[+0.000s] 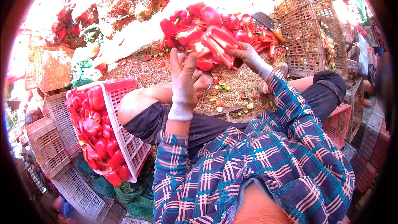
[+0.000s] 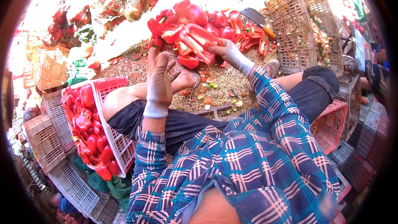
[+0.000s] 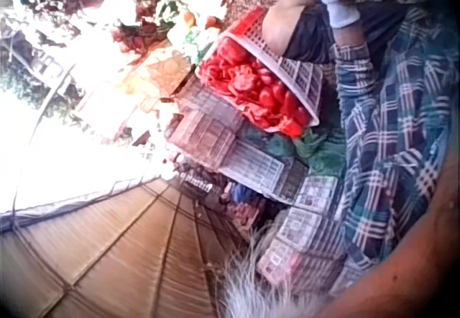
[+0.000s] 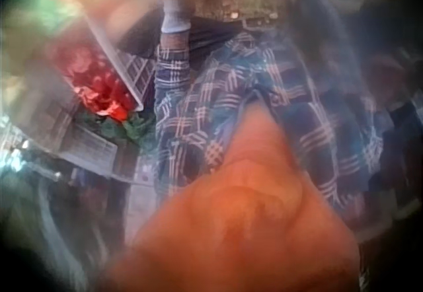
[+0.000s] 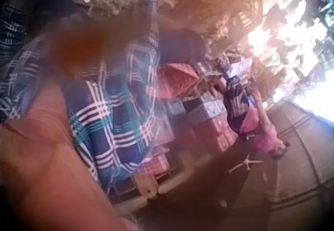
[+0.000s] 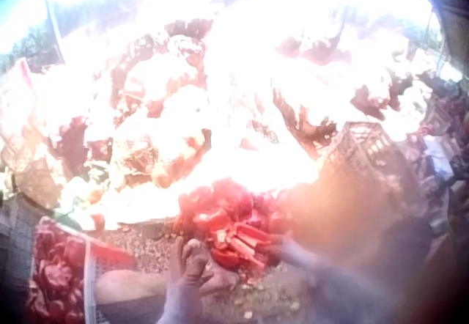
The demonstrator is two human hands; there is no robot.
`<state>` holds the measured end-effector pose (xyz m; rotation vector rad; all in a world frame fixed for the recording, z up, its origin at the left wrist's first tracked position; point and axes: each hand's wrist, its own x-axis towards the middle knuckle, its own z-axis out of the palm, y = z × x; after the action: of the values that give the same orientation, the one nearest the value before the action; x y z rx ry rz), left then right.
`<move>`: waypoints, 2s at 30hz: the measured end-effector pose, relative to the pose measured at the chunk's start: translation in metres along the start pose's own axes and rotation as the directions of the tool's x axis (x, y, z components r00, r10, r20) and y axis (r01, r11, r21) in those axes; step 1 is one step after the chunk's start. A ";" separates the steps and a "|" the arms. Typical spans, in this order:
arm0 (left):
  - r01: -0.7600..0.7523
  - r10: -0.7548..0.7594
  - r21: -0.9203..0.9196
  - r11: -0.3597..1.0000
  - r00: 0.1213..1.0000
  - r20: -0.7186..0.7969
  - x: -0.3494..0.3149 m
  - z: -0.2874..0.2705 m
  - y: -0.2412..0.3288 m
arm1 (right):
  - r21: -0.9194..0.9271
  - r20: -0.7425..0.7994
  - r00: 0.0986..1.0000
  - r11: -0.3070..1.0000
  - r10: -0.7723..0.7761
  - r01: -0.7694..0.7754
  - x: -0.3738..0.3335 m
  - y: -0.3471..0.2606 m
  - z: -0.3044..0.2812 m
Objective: The person cleans red bell peppers by cutting them open with a knife, removing the seeds and stems by hand, and placing the cleaned pieces into a crate.
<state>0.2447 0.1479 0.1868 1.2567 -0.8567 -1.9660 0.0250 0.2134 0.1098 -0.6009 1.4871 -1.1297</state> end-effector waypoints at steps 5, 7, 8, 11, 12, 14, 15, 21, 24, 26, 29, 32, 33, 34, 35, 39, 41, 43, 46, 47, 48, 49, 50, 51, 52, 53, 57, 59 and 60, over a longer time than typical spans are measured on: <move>-0.024 0.103 -0.292 0.956 0.961 0.258 0.057 -0.003 -0.008 | -0.243 0.146 0.973 0.946 -0.181 0.213 0.021 -0.042 0.059; -0.034 0.157 -0.429 0.903 0.954 0.256 0.059 -0.023 0.002 | 0.009 0.388 0.916 0.994 -0.104 0.109 0.024 -0.053 0.068; -0.050 0.167 -0.451 0.891 0.961 0.222 0.059 -0.030 0.004 | 0.153 0.384 0.913 0.985 -0.136 0.083 0.024 -0.052 0.071; -0.009 0.197 -0.694 0.720 0.962 0.192 0.049 -0.050 0.006 | 0.283 0.251 0.966 0.959 -0.069 -0.005 0.029 -0.022 0.072; -0.024 0.201 -0.722 0.692 0.966 0.161 0.042 -0.052 0.012 | 0.280 0.173 0.985 0.960 -0.026 -0.024 0.036 -0.002 0.063; -0.049 0.246 -0.737 0.674 0.956 0.161 0.030 -0.052 0.027 | -0.316 -0.060 0.989 0.943 -0.135 0.109 0.055 0.060 0.030; -0.070 0.267 -0.741 0.668 0.952 0.151 0.025 -0.056 0.035 | -0.636 -0.120 0.973 0.768 -0.199 0.078 0.057 0.077 0.019; -0.141 0.290 -0.750 0.646 0.954 0.071 0.024 -0.059 0.038 | -0.964 0.176 0.816 0.072 -0.551 0.256 0.067 0.087 0.038; -0.109 0.236 -0.750 0.652 0.970 0.064 0.027 -0.061 0.021 | -0.806 0.585 0.595 -0.311 -0.552 0.503 0.100 0.070 0.063; -0.143 0.228 -0.709 0.691 0.973 0.026 0.024 -0.058 0.017 | -0.609 0.793 0.445 -0.520 -0.415 0.599 0.127 0.065 0.072; -0.151 0.202 -0.683 0.715 0.979 -0.004 0.031 -0.055 0.010 | -0.303 0.923 0.381 -0.720 -0.058 0.625 0.160 0.078 0.075; -0.125 0.172 -0.701 0.702 0.985 -0.003 0.039 -0.059 0.006 | -0.134 0.911 0.384 -0.772 0.151 0.621 0.176 0.087 0.079; -0.123 0.165 -0.706 0.698 0.986 -0.009 0.038 -0.060 0.005 | -0.146 0.926 0.352 -0.732 0.135 0.666 0.178 0.084 0.079; -0.139 0.163 -0.695 0.705 0.986 -0.031 0.037 -0.061 0.002 | -0.157 0.939 0.322 -0.689 0.117 0.708 0.182 0.080 0.078; -0.152 0.161 -0.684 0.713 0.986 -0.051 0.037 -0.061 -0.001 | -0.168 0.950 0.297 -0.643 0.095 0.747 0.183 0.077 0.076; -0.189 0.169 -0.666 0.721 0.981 -0.095 0.044 -0.062 -0.001 | -0.143 0.980 0.198 -0.611 0.023 0.778 0.182 0.061 0.069; -0.197 0.179 -0.683 0.704 0.979 -0.098 0.049 -0.065 -0.004 | -0.208 0.972 0.232 -0.598 -0.038 0.774 0.177 0.045 0.062; -0.301 0.213 -0.555 0.775 0.952 -0.220 0.053 -0.073 -0.009 | -0.375 0.926 0.336 -0.545 -0.175 0.750 0.153 0.016 0.061; -0.387 0.282 -0.343 0.856 0.905 -0.318 0.060 -0.077 -0.017 | -0.602 0.783 0.476 -0.295 -0.401 0.741 0.109 -0.033 0.049; -0.396 0.306 -0.299 0.868 0.901 -0.306 0.061 -0.075 -0.017 | -0.651 0.728 0.505 -0.234 -0.464 0.722 0.092 -0.049 0.049; -0.403 0.328 -0.254 0.879 0.899 -0.290 0.061 -0.072 -0.015 | -0.697 0.675 0.547 -0.184 -0.495 0.693 0.074 -0.065 0.050; -0.408 0.347 -0.205 0.890 0.896 -0.276 0.061 -0.069 -0.014 | -0.738 0.618 0.588 -0.128 -0.522 0.663 0.059 -0.078 0.052; -0.389 0.347 -0.160 0.907 0.907 -0.238 0.061 -0.065 -0.012 | -0.774 0.558 0.624 -0.071 -0.547 0.630 0.047 -0.088 0.054; -0.382 0.355 -0.112 0.917 0.912 -0.203 0.062 -0.062 -0.011 | -0.781 0.547 0.629 -0.066 -0.552 0.621 0.039 -0.095 0.057; -0.378 0.361 -0.117 0.918 0.922 -0.140 0.061 -0.059 -0.012 | -0.788 0.537 0.634 -0.062 -0.557 0.613 0.033 -0.101 0.064; -0.374 0.366 -0.122 0.920 0.927 -0.078 0.058 -0.055 -0.014 | -0.793 0.529 0.638 -0.058 -0.560 0.606 0.030 -0.105 0.071; -0.163 0.290 -0.411 0.897 0.919 0.268 0.044 -0.034 -0.011 | -0.785 0.516 0.661 0.007 -0.545 0.619 0.034 -0.103 0.089; -0.220 0.292 -0.265 0.939 0.917 0.273 0.039 -0.034 -0.006 | -0.767 0.529 0.622 -0.012 -0.577 0.641 0.034 -0.100 0.091; -0.245 0.291 -0.187 0.951 0.915 0.279 0.037 -0.033 -0.003 | -0.753 0.530 0.603 -0.003 -0.597 0.658 0.034 -0.096 0.091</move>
<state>0.2623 0.1147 0.1553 0.7157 -0.9545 -1.9813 0.0820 0.1152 0.1862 -2.3643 1.7568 -0.6998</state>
